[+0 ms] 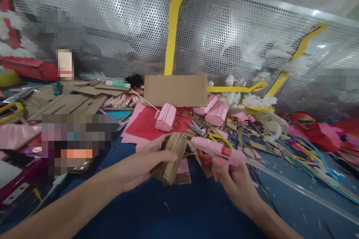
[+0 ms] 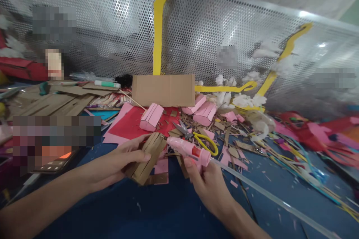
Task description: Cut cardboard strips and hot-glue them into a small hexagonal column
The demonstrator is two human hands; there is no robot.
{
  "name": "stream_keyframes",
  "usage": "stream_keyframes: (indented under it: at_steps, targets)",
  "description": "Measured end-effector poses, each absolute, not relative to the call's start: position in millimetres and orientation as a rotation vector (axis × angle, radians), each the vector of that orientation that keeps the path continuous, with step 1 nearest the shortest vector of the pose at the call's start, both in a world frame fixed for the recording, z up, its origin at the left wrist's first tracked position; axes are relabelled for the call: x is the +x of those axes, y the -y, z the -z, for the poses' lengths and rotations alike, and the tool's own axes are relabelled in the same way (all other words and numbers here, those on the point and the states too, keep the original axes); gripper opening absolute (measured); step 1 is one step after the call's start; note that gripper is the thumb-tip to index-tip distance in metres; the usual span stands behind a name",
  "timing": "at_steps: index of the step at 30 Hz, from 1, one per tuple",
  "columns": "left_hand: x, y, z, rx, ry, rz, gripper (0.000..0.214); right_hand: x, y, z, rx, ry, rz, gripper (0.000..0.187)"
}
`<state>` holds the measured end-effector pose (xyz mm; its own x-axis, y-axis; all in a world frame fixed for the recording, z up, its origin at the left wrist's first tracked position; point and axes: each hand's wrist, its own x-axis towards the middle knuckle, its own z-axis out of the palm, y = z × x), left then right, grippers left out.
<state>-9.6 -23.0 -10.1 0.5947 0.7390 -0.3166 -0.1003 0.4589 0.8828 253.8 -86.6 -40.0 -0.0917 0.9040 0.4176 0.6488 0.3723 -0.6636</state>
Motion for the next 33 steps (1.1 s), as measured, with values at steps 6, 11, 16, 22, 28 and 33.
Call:
stream_keyframes:
  at_steps: [6, 11, 16, 22, 28, 33]
  targets:
    - [-8.0, 25.2, 5.6, 1.053, -0.706, -0.622, 0.073, 253.7, 87.7, 39.4, -1.347, 1.822, -0.409, 0.052]
    - [-7.6, 25.7, 3.8, 1.107, -0.709, -0.621, 0.068, 255.2, 89.3, 41.2, -1.357, 1.821, -0.393, 0.051]
    - [-8.1, 24.6, 5.1, 1.133, -0.690, -0.644, 0.066, 253.6, 89.6, 38.9, -1.355, 1.812, -0.394, 0.053]
    - [-8.0, 22.3, 8.1, 1.178, -0.682, -0.668, 0.068, 254.1, 90.5, 35.7, -1.424, 1.794, -0.366, 0.055]
    - [-8.3, 21.7, 9.1, 1.180, -0.679, -0.665, 0.073, 251.3, 89.1, 31.5, -1.414, 1.775, -0.371, 0.059]
    - [-7.5, 24.9, 4.1, 1.156, -0.752, -0.661, 0.070, 249.5, 87.9, 26.6, -1.370, 1.790, -0.344, 0.063]
